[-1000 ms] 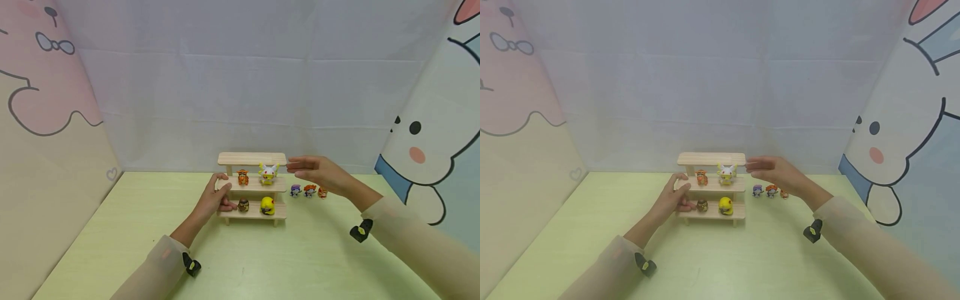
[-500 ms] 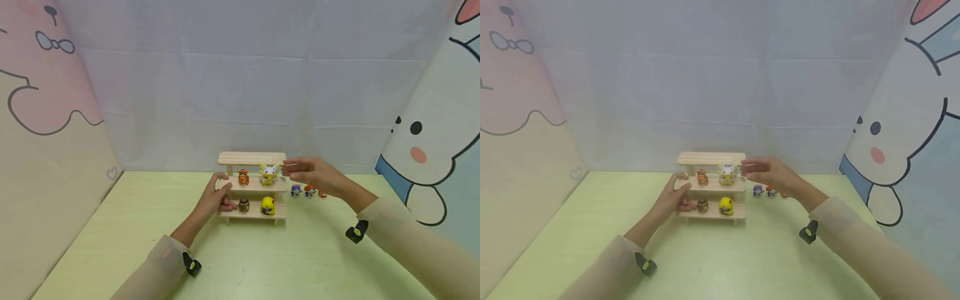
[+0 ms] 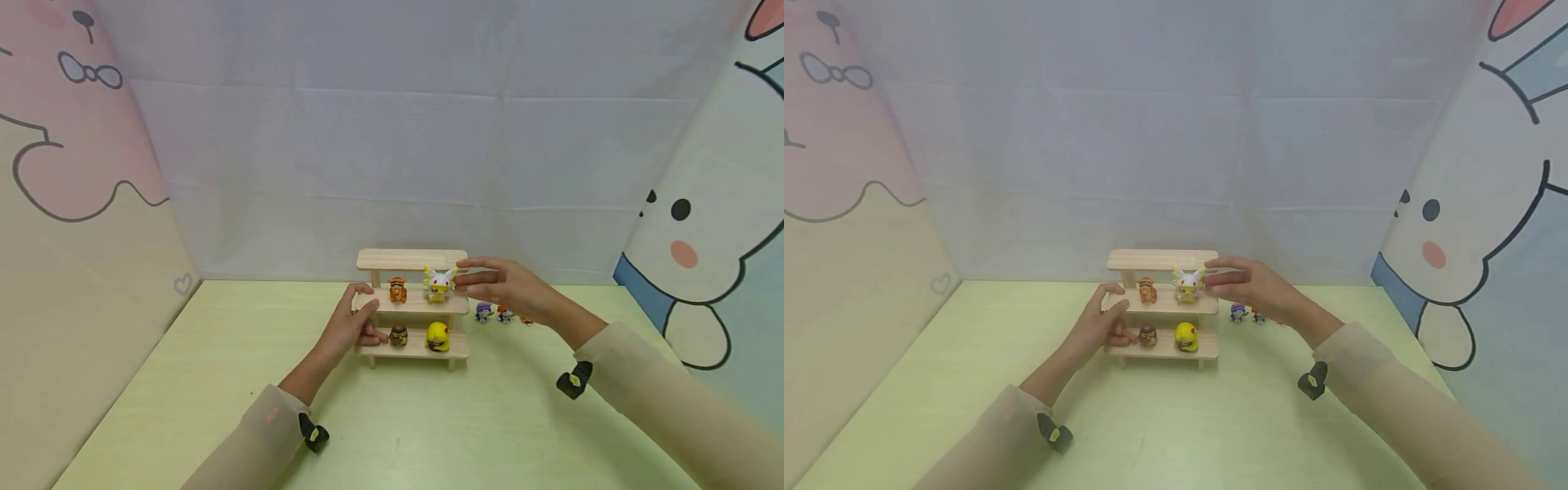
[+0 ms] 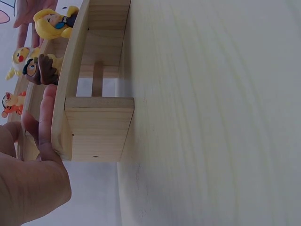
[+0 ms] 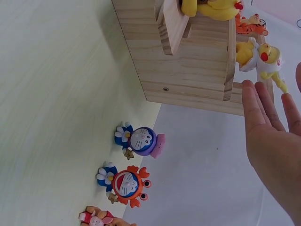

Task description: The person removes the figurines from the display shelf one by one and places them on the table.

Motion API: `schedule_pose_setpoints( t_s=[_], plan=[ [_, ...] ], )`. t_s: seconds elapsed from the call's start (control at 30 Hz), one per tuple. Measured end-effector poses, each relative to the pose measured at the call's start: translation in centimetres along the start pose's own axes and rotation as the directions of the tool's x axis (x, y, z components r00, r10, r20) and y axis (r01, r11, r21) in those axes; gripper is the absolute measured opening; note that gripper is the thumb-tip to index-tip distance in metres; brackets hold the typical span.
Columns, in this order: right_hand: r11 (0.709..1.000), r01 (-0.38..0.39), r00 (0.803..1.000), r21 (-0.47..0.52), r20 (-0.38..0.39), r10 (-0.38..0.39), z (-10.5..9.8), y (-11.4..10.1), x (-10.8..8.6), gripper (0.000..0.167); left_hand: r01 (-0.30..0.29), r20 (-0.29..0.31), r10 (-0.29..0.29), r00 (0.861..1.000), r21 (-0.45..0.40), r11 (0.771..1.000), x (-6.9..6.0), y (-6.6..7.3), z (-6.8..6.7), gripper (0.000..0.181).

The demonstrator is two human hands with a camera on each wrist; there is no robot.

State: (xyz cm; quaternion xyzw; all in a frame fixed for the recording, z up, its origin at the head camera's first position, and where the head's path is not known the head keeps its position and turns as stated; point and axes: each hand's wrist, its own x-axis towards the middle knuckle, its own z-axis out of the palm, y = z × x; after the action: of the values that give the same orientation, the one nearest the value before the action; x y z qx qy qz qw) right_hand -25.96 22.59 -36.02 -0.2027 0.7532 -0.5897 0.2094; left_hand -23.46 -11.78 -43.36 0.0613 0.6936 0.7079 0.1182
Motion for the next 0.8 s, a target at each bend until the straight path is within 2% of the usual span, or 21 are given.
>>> schedule_pose_setpoints(
  t_s=[0.37, 0.6, 0.8],
  plan=[
    [0.996, -0.026, 1.000, 0.085, 0.016, 0.025, 0.9, 0.0, 0.7, 0.065, 0.004, -0.011, -0.003, 1.000, 0.006, 1.000, 0.0, 0.0, 0.0, 0.034],
    [0.999, -0.046, 0.999, 0.023, -0.026, 0.046, 1.7, -0.1, 1.1, 0.065, 0.006, -0.007, -0.006, 1.000, 0.006, 1.000, 0.0, 0.1, 0.0, 0.035],
    [0.999, -0.040, 0.993, -0.029, -0.110, 0.037, 2.6, 0.0, 1.5, 0.060, 0.007, -0.010, -0.007, 1.000, 0.011, 1.000, -0.1, 0.2, 0.1, 0.036]
  ],
)
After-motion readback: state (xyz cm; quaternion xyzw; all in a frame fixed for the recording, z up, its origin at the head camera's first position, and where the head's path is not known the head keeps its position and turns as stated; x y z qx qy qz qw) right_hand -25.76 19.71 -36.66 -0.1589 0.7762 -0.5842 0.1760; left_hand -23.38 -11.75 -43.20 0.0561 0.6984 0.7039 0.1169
